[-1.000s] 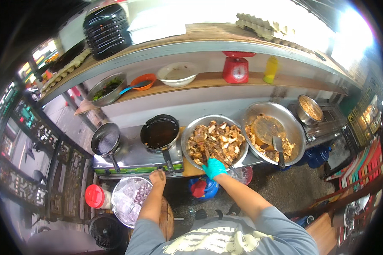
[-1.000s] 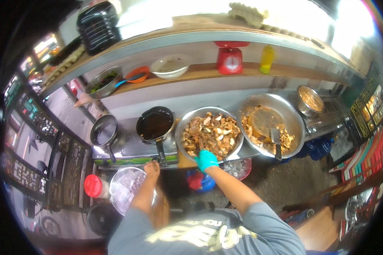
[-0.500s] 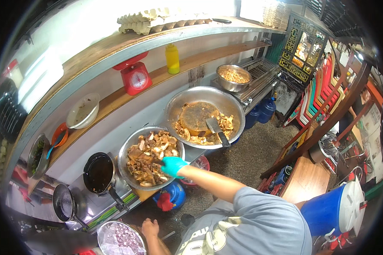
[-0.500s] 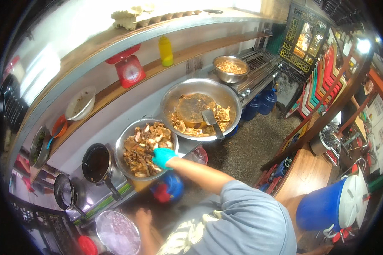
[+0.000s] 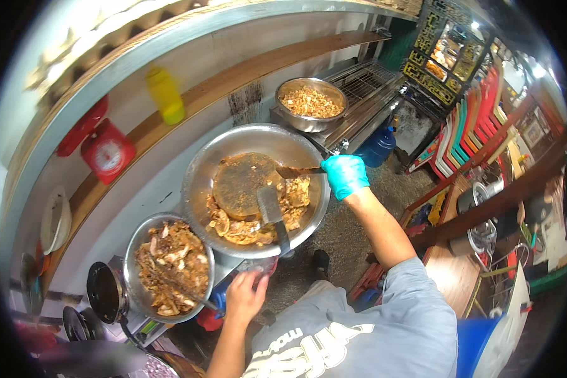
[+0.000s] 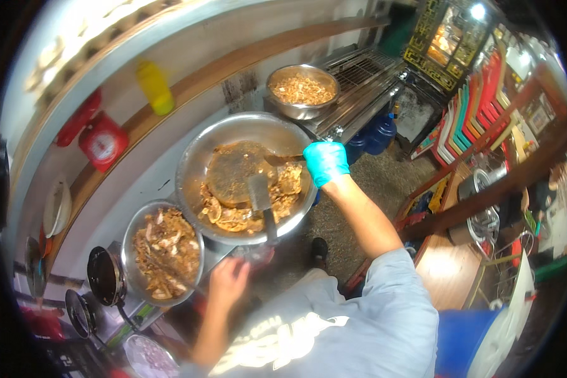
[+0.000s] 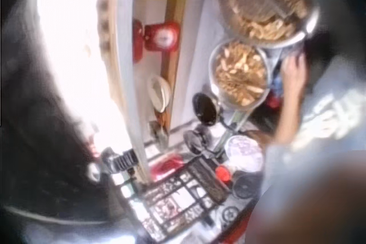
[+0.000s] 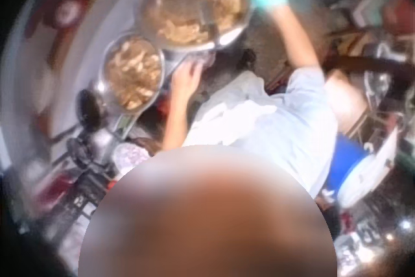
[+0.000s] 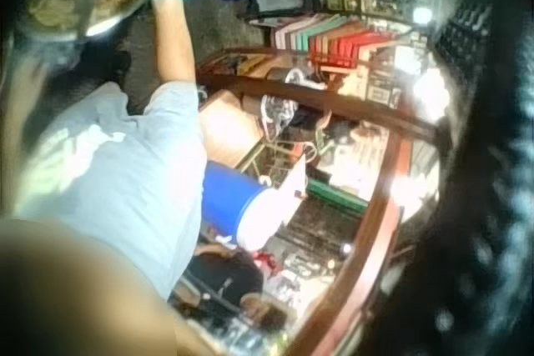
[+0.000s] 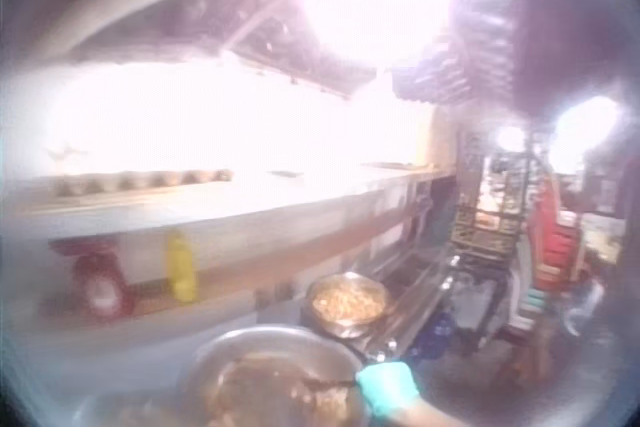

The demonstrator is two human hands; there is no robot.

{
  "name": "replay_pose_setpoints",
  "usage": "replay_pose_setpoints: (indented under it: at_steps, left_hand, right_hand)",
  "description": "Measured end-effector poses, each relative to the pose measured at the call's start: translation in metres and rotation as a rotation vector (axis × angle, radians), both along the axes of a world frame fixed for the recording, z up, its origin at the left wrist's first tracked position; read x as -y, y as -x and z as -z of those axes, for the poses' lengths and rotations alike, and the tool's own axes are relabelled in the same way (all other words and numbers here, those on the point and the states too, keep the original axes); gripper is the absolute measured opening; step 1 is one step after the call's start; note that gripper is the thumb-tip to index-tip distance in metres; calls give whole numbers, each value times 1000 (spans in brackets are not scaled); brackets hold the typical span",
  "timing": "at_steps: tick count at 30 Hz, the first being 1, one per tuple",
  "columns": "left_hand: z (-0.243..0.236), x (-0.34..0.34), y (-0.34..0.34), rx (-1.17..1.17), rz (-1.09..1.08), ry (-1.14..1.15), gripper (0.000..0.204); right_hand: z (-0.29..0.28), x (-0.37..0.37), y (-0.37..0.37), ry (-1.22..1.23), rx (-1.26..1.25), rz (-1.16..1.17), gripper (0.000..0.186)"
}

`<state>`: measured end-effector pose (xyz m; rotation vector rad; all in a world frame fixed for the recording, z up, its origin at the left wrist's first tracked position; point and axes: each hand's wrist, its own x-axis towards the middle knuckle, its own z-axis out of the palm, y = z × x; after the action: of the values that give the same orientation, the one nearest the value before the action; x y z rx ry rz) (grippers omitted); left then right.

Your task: The person uses a knife and wooden spatula to chop and mix cooked meat in a large metal bowl, then transfers portions into a frying pan. The process is repeated multiple times with consistent chopping and mixing motions.

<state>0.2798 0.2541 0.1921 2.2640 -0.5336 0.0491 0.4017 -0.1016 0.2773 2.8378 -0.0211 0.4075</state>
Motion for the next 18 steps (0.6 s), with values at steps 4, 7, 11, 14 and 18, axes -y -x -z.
replay_pose_setpoints:
  at_steps: [4, 7, 11, 14, 18]
  left_hand:
    - [43, 130, -80, -223, -96, -595, 56]
    - [52, 154, -114, -505, -162, -679, 51]
    - [-7, 84, -120, -212, -246, -951, 26]
    - [-47, 46, -117, -83, -115, -1132, 25]
    - [-34, 56, -123, -256, 32, -1253, 18]
  right_hand:
    - [19, 46, -62, 73, -240, -40, 9]
    - [32, 71, -102, 32, -423, -175, 8]
    - [55, 93, -153, 25, -508, -395, 10]
    - [78, 96, -194, 22, -640, -463, 12]
    - [100, 105, -222, -47, -887, -481, 21]
